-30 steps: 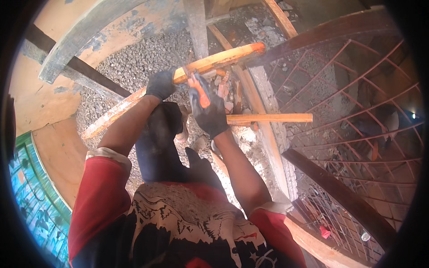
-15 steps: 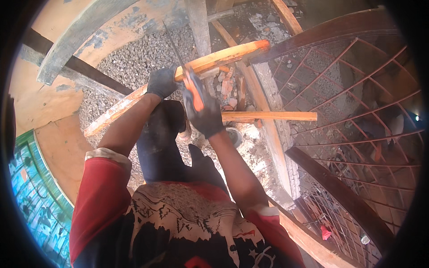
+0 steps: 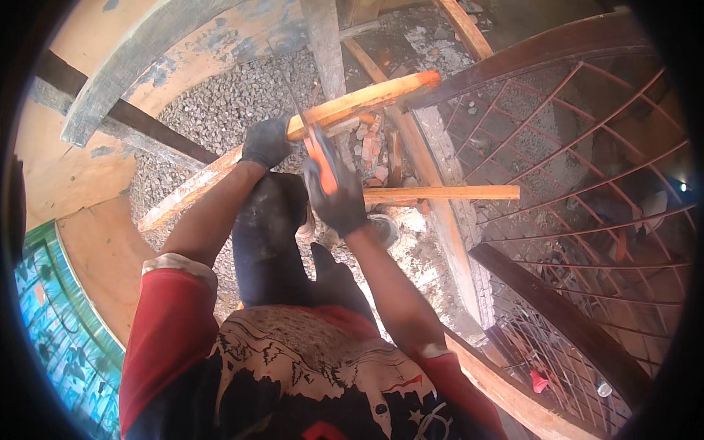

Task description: The person constructs a curved wooden formwork against a wall using a hammer and nails. They position wooden planks and curved supports, hammering them into place to create a stable structure. The person also uses a saw to cut a wooden plank to size.

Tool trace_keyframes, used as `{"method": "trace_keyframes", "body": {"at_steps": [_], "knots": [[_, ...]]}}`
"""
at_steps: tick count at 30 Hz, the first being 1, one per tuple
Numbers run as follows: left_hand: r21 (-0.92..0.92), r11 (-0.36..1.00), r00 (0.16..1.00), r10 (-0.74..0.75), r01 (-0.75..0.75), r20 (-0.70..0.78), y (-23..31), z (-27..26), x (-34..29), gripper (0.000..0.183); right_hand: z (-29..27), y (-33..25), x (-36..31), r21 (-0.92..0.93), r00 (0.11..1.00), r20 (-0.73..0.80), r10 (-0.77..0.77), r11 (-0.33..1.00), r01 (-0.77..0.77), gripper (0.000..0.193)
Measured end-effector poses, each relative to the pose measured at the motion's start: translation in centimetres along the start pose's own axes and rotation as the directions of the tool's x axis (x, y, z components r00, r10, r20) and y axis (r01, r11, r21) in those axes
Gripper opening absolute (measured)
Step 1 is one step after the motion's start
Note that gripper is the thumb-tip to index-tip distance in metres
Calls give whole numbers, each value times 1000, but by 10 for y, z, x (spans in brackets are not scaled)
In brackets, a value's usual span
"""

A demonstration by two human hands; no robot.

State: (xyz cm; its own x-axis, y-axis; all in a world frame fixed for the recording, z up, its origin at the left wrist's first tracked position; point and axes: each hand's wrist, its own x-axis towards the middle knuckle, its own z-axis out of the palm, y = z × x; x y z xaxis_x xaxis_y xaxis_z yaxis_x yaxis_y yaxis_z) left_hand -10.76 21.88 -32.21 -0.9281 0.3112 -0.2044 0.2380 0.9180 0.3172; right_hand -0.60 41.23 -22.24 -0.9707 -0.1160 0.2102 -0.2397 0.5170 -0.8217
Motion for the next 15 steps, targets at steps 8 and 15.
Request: {"method": "trace_keyframes", "body": {"at_steps": [8,15], "knots": [[-4,1000,1000,-25,25,7,6,-5,2,46,-57,-23,-135,-48,977,129,169,985,-164,60],[11,1000,1000,1,-1,17,-3,4,1,43,-9,-2,-25,-5,999,27,-22,1000,22,46]]}}
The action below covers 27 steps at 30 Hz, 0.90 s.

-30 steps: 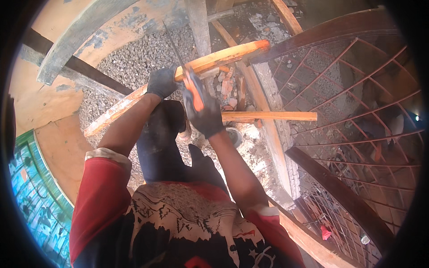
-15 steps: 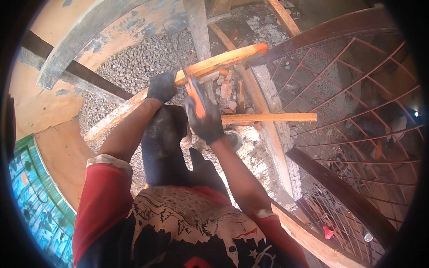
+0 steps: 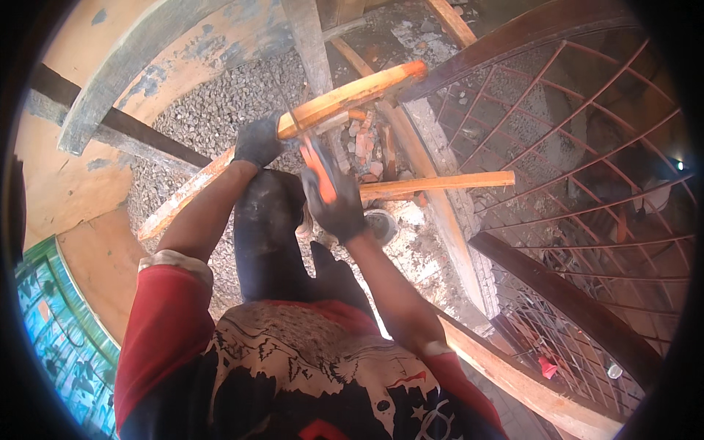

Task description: The person constructs a curved wooden formwork against a wall using a hammer and nails. They position wooden planks and curved supports, hammering them into place to create a stable structure. The person also uses a saw to cut a wooden plank to size.

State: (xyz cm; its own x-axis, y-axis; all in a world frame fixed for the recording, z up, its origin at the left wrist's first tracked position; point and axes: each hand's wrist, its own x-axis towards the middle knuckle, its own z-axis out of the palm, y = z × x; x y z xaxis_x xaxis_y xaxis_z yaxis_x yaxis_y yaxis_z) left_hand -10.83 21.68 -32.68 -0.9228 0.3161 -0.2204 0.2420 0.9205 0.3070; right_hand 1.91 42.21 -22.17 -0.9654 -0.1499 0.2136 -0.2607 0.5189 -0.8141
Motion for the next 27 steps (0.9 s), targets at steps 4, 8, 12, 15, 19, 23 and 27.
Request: {"method": "trace_keyframes", "body": {"at_steps": [4,8,12,15,19,23,27], "knots": [[6,1000,1000,-1,1,-23,3,4,-6,58,-72,-50,-161,23,908,198,369,925,-380,51],[25,1000,998,11,-9,-65,6,-4,14,58,-32,-25,-87,94,978,-45,206,975,-201,46],[13,1000,1000,-21,21,17,15,-10,6,45,9,12,54,18,988,-147,50,999,-48,35],[32,999,998,-39,38,43,17,-10,-7,48,-10,-3,-41,-24,996,3,94,995,-94,42],[15,1000,1000,-14,14,8,12,-12,-1,57,-79,-54,-147,-53,932,183,314,949,-309,55],[-23,1000,1000,-12,11,-27,16,-12,1,49,-28,-16,-61,23,985,11,174,984,-174,51],[35,999,1000,-25,24,10,5,-10,10,46,26,41,23,-297,991,-112,-75,954,39,40]]}}
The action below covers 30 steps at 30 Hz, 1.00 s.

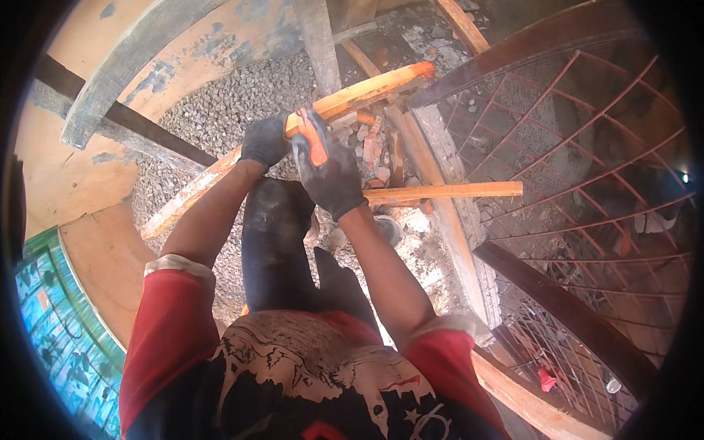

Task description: The person constructs a curved wooden formwork against a wall using a hammer and nails. They position wooden planks and curved supports, hammering them into place to create a stable structure. The person also uses a saw to cut a wooden plank to size.

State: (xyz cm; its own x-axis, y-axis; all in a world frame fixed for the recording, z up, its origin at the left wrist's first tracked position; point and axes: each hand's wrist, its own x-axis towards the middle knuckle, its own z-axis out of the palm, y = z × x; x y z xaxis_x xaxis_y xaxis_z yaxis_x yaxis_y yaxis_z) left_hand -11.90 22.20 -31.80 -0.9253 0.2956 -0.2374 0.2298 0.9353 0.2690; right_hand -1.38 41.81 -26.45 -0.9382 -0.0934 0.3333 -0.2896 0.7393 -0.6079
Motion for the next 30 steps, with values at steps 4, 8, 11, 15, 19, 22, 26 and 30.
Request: {"method": "trace_keyframes", "body": {"at_steps": [4,8,11,15,19,22,26,30], "knots": [[-26,1000,999,18,-17,42,16,-15,-12,43,-96,-47,-126,299,956,179,233,913,-279,46],[-27,1000,1000,1,-2,-23,3,3,-7,51,-136,-52,-176,175,866,431,255,918,-357,71],[-2,1000,1000,5,-5,-5,8,0,-7,47,-56,-28,-59,365,978,129,165,909,-201,52],[4,1000,999,22,-22,-48,-1,7,-6,43,-26,-28,5,214,995,79,56,974,-72,40],[-22,999,999,38,-38,0,6,-4,-12,43,-121,-51,-150,204,881,361,305,896,-394,50],[-39,999,1000,-10,8,-29,10,-8,-16,40,-132,-42,-214,198,885,368,286,906,-375,53],[-13,998,996,64,-64,-59,3,7,-7,39,-35,-11,-15,243,999,49,10,970,-21,43],[-7,999,998,47,-47,-42,3,16,-7,41,-24,-20,-16,115,980,194,51,991,-74,45]]}}
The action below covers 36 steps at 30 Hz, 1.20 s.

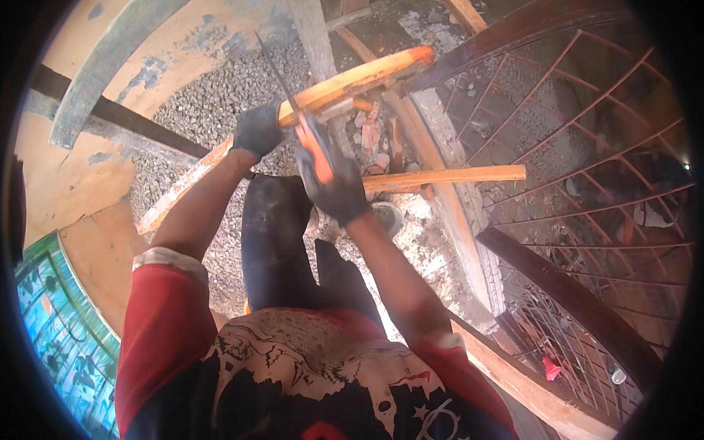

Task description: The person constructs a curved wooden formwork against a wall using a hammer and nails. They position wooden planks and curved supports, hammering them into place to create a stable structure. The person also uses a saw to cut a wooden plank to size.

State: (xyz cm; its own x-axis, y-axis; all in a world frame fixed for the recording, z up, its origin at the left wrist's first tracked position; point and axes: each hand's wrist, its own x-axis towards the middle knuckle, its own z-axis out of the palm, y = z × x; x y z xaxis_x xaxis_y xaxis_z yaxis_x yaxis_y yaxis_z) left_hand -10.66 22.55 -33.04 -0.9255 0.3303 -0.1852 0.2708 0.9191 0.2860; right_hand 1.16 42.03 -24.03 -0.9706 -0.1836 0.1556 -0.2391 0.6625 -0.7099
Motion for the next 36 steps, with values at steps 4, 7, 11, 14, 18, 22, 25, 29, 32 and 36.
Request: {"method": "trace_keyframes", "body": {"at_steps": [4,7,11,14,18,22,25,29,32,36], "knots": [[-14,999,994,-45,47,95,9,-23,-3,51,-67,-28,-172,174,959,134,248,947,-270,52],[-33,999,999,-43,43,-10,5,-17,-5,50,-63,-19,-160,177,983,106,148,970,-165,51],[18,1000,999,-5,4,53,-3,-6,5,53,-1,7,5,118,987,-152,-57,990,76,40],[-14,999,1000,-30,30,-8,-7,0,1,50,15,13,2,-27,998,-64,-30,999,28,41],[20,999,997,-39,37,61,6,-17,-4,52,-66,-34,-140,243,942,142,305,912,-332,47],[-30,999,1000,-29,29,5,9,-21,-5,47,-51,-21,-136,331,980,-9,199,925,-185,48],[-51,999,1000,-1,1,8,1,-9,1,44,-3,3,1,237,995,-80,62,971,-41,44],[-32,999,999,-17,18,36,-3,-1,-4,46,2,-5,9,204,986,-163,-11,978,44,44],[-46,999,1000,-2,2,10,4,-16,-5,45,-50,-15,-132,129,992,59,107,985,-114,64],[-47,997,998,-56,57,21,8,-22,-5,46,-71,-30,-160,88,968,141,209,971,-223,60]]}}
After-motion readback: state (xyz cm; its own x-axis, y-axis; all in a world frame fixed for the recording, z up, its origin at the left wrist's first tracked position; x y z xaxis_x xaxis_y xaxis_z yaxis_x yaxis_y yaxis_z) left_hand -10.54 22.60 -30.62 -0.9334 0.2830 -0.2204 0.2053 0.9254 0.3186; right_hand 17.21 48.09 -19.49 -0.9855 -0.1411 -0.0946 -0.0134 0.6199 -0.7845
